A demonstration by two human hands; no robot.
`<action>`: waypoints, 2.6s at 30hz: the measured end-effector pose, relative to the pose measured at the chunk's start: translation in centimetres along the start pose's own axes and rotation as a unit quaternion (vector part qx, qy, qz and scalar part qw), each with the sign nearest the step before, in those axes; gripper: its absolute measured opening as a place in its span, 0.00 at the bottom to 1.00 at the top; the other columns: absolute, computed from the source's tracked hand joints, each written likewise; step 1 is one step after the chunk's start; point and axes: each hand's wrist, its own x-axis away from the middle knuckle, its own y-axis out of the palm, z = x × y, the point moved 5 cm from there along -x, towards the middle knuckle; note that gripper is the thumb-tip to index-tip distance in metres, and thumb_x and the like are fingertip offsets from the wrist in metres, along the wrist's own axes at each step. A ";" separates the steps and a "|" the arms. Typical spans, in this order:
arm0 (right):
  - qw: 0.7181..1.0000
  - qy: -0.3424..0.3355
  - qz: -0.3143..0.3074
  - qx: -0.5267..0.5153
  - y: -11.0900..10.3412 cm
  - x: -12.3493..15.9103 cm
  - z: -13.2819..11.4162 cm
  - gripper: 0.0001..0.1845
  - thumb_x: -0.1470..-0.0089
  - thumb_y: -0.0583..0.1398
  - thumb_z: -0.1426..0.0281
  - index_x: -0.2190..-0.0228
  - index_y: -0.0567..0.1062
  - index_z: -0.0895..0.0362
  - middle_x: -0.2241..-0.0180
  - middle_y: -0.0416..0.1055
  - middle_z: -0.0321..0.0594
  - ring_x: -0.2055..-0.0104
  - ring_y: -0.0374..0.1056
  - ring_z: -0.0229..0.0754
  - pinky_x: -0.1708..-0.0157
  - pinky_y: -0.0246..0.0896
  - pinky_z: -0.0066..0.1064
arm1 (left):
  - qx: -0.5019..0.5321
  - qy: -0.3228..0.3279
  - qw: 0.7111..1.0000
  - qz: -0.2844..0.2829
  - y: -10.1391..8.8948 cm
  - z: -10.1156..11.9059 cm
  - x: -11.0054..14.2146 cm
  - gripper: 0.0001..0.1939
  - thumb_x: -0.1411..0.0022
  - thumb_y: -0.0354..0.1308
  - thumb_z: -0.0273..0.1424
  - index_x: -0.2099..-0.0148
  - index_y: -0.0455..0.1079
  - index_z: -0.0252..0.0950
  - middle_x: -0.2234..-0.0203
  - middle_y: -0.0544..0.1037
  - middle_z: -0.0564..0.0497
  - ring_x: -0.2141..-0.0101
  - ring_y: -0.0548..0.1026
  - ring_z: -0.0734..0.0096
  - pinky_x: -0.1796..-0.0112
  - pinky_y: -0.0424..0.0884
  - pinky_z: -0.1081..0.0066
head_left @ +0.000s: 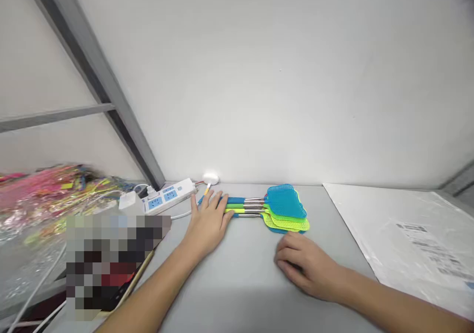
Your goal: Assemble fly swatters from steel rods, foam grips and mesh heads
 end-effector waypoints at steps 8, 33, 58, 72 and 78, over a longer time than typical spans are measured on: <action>1.000 0.001 -0.001 0.002 -0.1 0.4 -0.2 0.09 0.38 0.53 0.73 0.62 0.73 0.55 0.64 0.71 0.41 0.61 0.63 0.41 0.61 0.58 0.35 | 0.024 0.013 0.998 0.057 -0.6 0.1 -0.7 0.18 0.29 0.45 0.32 0.43 0.69 0.41 0.48 0.76 0.46 0.44 0.66 0.49 0.40 0.39 0.33; 0.999 0.022 -0.027 -0.001 0.1 0.6 -0.2 0.10 0.36 0.52 0.72 0.59 0.73 0.53 0.60 0.69 0.44 0.59 0.65 0.44 0.59 0.62 0.39 | 0.193 0.037 0.965 0.175 -2.4 1.0 -0.5 0.11 0.29 0.45 0.29 0.53 0.69 0.38 0.62 0.74 0.46 0.61 0.66 0.61 0.54 0.64 0.57; 0.784 0.226 0.255 -0.519 0.0 3.5 1.1 0.16 0.33 0.43 0.56 0.69 0.60 0.50 0.78 0.69 0.35 0.78 0.67 0.42 0.77 0.63 0.33 | 0.235 0.347 0.908 -0.007 -2.2 12.1 5.2 0.16 0.30 0.49 0.40 0.66 0.70 0.37 0.76 0.77 0.54 0.73 0.73 0.71 0.69 0.60 0.67; 0.649 0.274 -0.161 -0.691 2.9 2.1 -1.0 0.22 0.36 0.51 0.57 0.71 0.73 0.59 0.89 0.55 0.24 0.94 0.41 0.28 0.91 0.55 0.23 | 0.449 0.007 0.873 0.193 -4.2 2.9 2.4 0.18 0.29 0.45 0.44 0.45 0.58 0.39 0.52 0.68 0.42 0.53 0.69 0.61 0.50 0.66 0.59; 0.662 0.269 -0.150 -0.683 2.4 1.6 -0.7 0.17 0.36 0.53 0.59 0.64 0.74 0.60 0.87 0.56 0.23 0.92 0.40 0.27 0.89 0.58 0.23 | 0.475 0.049 0.877 0.046 -3.1 4.6 2.6 0.14 0.31 0.52 0.39 0.48 0.63 0.38 0.63 0.77 0.48 0.64 0.75 0.66 0.63 0.70 0.67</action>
